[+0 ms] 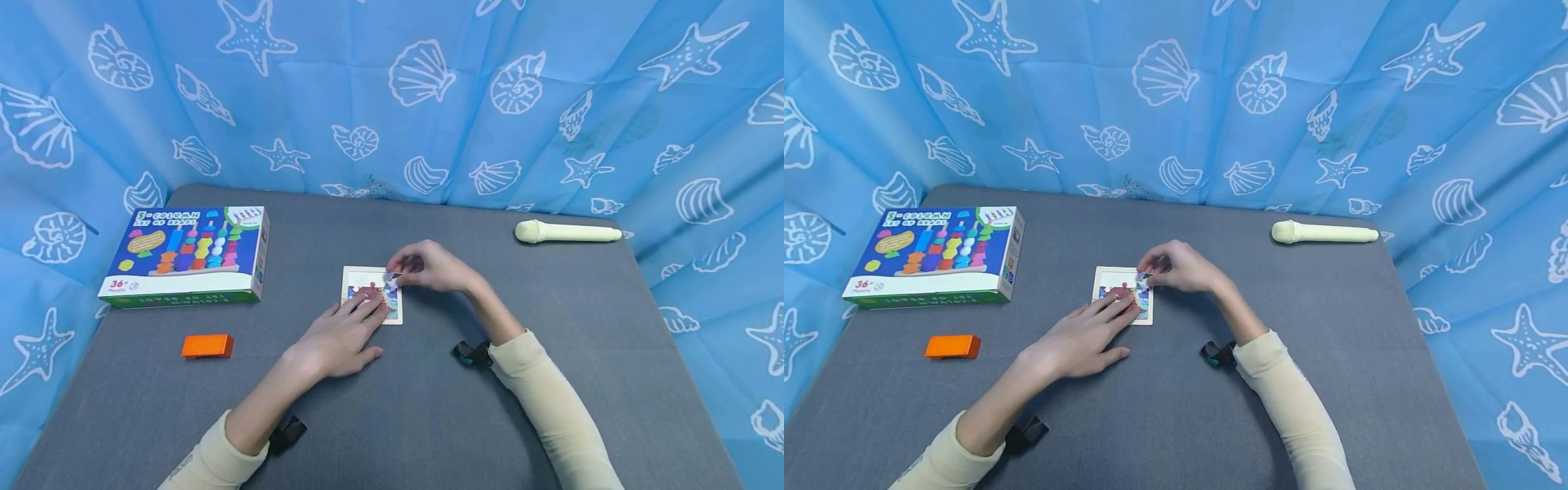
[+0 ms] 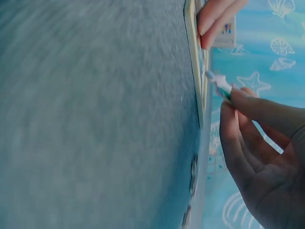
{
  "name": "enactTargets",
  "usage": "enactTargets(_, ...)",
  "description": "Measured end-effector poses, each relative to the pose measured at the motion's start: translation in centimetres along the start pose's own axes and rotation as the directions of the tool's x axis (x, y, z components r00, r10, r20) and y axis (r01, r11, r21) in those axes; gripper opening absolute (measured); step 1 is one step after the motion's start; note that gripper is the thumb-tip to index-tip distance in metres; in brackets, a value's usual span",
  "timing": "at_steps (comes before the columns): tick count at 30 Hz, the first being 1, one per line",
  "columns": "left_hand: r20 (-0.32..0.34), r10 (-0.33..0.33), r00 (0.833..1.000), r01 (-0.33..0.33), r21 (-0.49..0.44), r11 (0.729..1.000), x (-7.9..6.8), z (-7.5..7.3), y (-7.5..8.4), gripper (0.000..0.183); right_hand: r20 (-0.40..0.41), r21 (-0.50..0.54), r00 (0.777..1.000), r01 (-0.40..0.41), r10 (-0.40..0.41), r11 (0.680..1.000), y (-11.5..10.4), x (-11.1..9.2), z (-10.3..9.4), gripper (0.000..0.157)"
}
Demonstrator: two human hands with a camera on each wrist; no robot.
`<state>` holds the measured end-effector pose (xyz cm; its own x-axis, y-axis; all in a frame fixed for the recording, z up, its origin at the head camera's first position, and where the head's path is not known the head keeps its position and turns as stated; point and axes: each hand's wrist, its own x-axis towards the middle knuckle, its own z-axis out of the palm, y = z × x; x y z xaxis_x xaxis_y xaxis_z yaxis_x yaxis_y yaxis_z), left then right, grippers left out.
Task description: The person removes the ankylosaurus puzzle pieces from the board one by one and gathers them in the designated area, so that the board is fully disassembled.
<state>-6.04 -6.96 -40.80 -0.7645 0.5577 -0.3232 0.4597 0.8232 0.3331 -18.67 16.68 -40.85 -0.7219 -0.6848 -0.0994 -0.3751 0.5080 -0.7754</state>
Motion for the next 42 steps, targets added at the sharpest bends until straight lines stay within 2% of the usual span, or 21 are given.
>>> enactTargets(10,0.010,-0.004,1.000,0.004,-0.009,1.000,-0.1,0.0,0.0,0.070,-0.015,0.131,0.994,-0.105,0.107,0.986,1.9,-3.6,-3.1,0.023)
enactTargets(22,-0.023,0.018,1.000,-0.018,0.003,1.000,-0.1,-0.1,0.0,0.071,-0.077,0.112,0.968,-0.228,0.237,0.967,5.8,-7.5,-6.7,0.023)
enactTargets(30,-0.018,0.018,1.000,-0.018,-0.013,1.000,-0.1,0.0,-0.1,0.071,-0.095,0.149,0.947,-0.290,0.305,0.945,6.9,-8.6,-7.8,0.025)
enactTargets(42,-0.002,0.028,1.000,-0.028,-0.045,0.999,-0.2,-0.1,-0.3,0.070,-0.094,0.071,0.937,-0.329,0.335,0.941,6.9,-8.8,-7.7,0.023)
